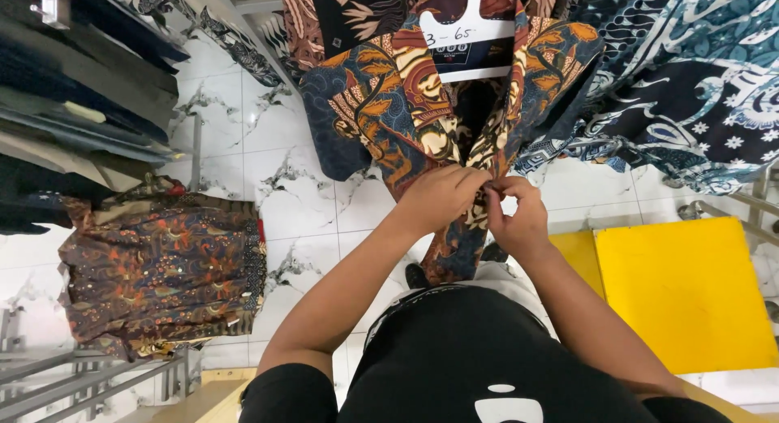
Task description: Picking up a shirt on a hanger, inspecting the fabric, adjusting the shirt's position on the hanger, and returning it to the rack.
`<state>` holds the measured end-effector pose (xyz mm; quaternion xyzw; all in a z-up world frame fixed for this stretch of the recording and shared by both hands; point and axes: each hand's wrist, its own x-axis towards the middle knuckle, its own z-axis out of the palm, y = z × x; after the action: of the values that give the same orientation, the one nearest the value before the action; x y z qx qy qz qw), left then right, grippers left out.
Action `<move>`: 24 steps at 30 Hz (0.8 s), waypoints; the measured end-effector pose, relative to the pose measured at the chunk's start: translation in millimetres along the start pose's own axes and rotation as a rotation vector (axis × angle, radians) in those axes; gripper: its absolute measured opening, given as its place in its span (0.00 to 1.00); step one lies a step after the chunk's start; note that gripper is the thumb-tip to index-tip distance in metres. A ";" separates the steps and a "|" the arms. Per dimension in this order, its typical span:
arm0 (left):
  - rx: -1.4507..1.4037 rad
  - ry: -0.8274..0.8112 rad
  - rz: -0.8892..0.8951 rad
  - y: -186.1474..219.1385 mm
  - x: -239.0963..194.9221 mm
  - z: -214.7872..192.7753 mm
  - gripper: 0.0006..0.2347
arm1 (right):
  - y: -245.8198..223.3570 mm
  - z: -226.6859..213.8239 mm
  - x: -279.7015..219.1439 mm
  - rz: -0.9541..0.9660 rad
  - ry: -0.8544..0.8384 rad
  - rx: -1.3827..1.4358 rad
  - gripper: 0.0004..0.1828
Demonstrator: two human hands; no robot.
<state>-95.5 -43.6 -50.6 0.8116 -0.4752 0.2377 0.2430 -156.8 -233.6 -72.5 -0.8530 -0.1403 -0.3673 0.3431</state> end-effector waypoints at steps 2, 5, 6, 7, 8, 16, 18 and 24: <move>0.034 0.038 -0.010 2.5 1.5 3.6 0.12 | -3.7 -3.2 6.2 0.003 0.054 -0.033 0.13; -0.080 0.087 -0.056 8.6 -1.1 6.2 0.09 | -16.3 -4.9 16.3 -0.048 0.099 -0.139 0.15; -0.109 0.081 -0.113 9.3 -5.6 10.4 0.10 | -19.0 -4.2 18.2 -0.055 0.118 -0.113 0.15; -0.135 0.077 -0.170 9.1 -9.6 14.4 0.11 | -21.3 -2.9 21.3 -0.065 0.137 -0.085 0.16; -0.137 0.079 -0.166 12.4 -2.2 3.9 0.11 | -21.5 -2.5 22.7 -0.066 0.139 -0.089 0.16; -0.118 0.131 -0.171 22.5 -6.6 -18.6 0.11 | -35.0 -4.4 35.1 -0.206 0.055 -0.050 0.18; -0.170 0.143 -0.201 27.2 -6.2 -26.4 0.11 | -37.8 -5.6 36.4 -0.254 0.017 -0.056 0.19; -0.157 0.249 -0.239 38.3 -2.2 -36.6 0.09 | -47.5 -4.8 33.5 -0.184 0.036 0.187 0.11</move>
<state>-136.1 -35.9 -17.4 0.8052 -0.3585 0.2681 0.3889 -159.6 -203.0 -23.0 -0.7942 -0.2453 -0.3977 0.3885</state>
